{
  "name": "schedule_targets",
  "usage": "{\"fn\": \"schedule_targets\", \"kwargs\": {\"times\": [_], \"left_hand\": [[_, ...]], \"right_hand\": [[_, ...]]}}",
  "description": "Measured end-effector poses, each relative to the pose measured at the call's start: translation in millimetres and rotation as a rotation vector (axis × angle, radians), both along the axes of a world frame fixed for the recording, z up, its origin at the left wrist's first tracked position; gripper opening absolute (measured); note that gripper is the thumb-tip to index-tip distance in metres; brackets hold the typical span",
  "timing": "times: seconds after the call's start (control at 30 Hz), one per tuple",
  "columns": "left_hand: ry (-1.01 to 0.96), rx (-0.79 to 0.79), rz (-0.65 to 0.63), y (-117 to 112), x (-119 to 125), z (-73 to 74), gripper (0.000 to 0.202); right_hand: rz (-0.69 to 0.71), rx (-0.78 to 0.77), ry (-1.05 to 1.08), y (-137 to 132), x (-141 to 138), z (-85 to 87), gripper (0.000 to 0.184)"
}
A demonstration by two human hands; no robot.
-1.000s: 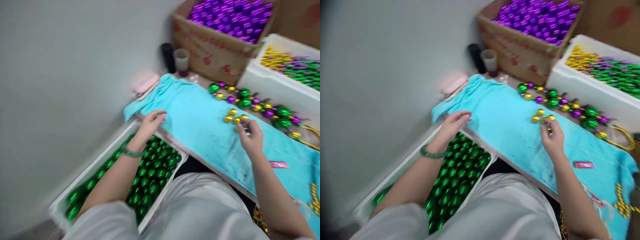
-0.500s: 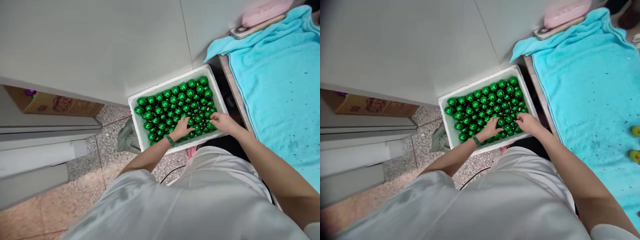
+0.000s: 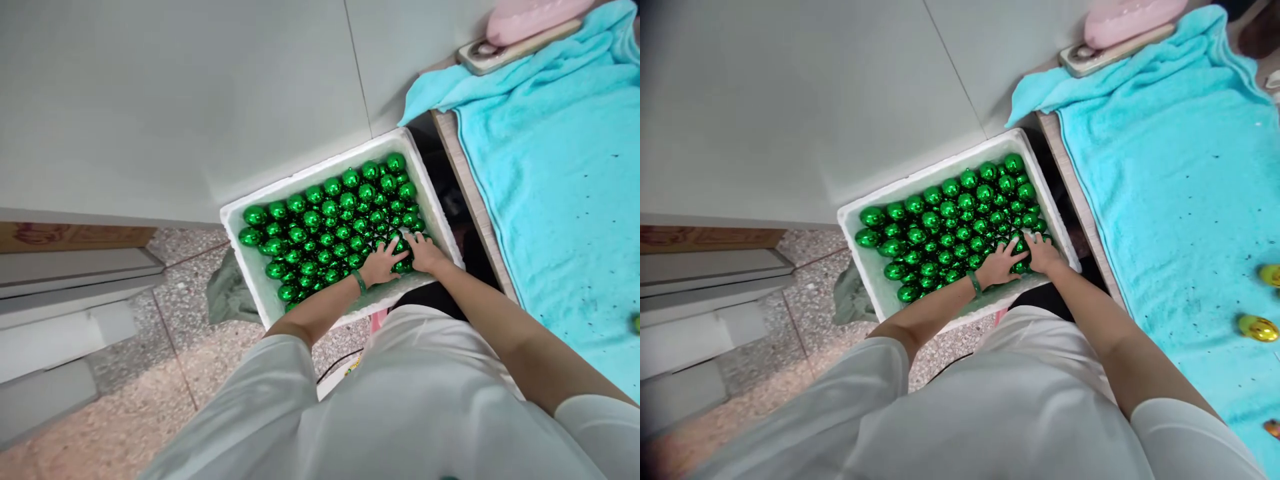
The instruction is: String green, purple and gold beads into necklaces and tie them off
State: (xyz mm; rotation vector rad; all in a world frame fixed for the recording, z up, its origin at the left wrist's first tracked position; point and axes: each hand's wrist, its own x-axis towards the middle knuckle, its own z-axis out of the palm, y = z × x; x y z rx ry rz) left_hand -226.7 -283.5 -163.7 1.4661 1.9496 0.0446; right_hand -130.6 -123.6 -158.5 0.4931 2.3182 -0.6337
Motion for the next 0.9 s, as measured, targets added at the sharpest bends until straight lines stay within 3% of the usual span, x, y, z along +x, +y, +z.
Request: {"fn": "schedule_targets", "kwargs": {"times": [0.23,0.4,0.57,0.63,0.7,0.8,0.9], "left_hand": [[0.068,0.068,-0.11,13.0,-2.1,-8.5,0.069],[-0.001,0.069,-0.11,25.0,-11.5,-17.3,0.073],[-0.139,0.061,-0.02,18.9,-6.6,-16.6,0.075],[-0.253,0.081,0.104,11.6,-5.2,-12.1,0.076],[-0.429,0.129,0.377,3.5,-9.5,-5.3,0.078],[-0.812,0.162,0.83,-8.4,-26.7,7.7,0.076],[-1.249,0.143,1.065,-16.2,-46.8,23.9,0.089]], "right_hand": [[0.013,0.02,0.031,6.9,3.7,-14.5,0.075],[-0.105,0.133,0.133,5.5,-12.6,-2.8,0.046],[-0.099,0.202,0.24,11.6,-45.0,11.1,0.047],[-0.012,0.203,0.185,16.5,-58.9,11.7,0.055],[0.049,0.186,0.083,20.6,-69.8,9.2,0.06],[0.044,0.171,-0.003,23.2,-77.9,4.4,0.061],[0.0,0.166,-0.039,22.2,-80.1,4.1,0.062]]}}
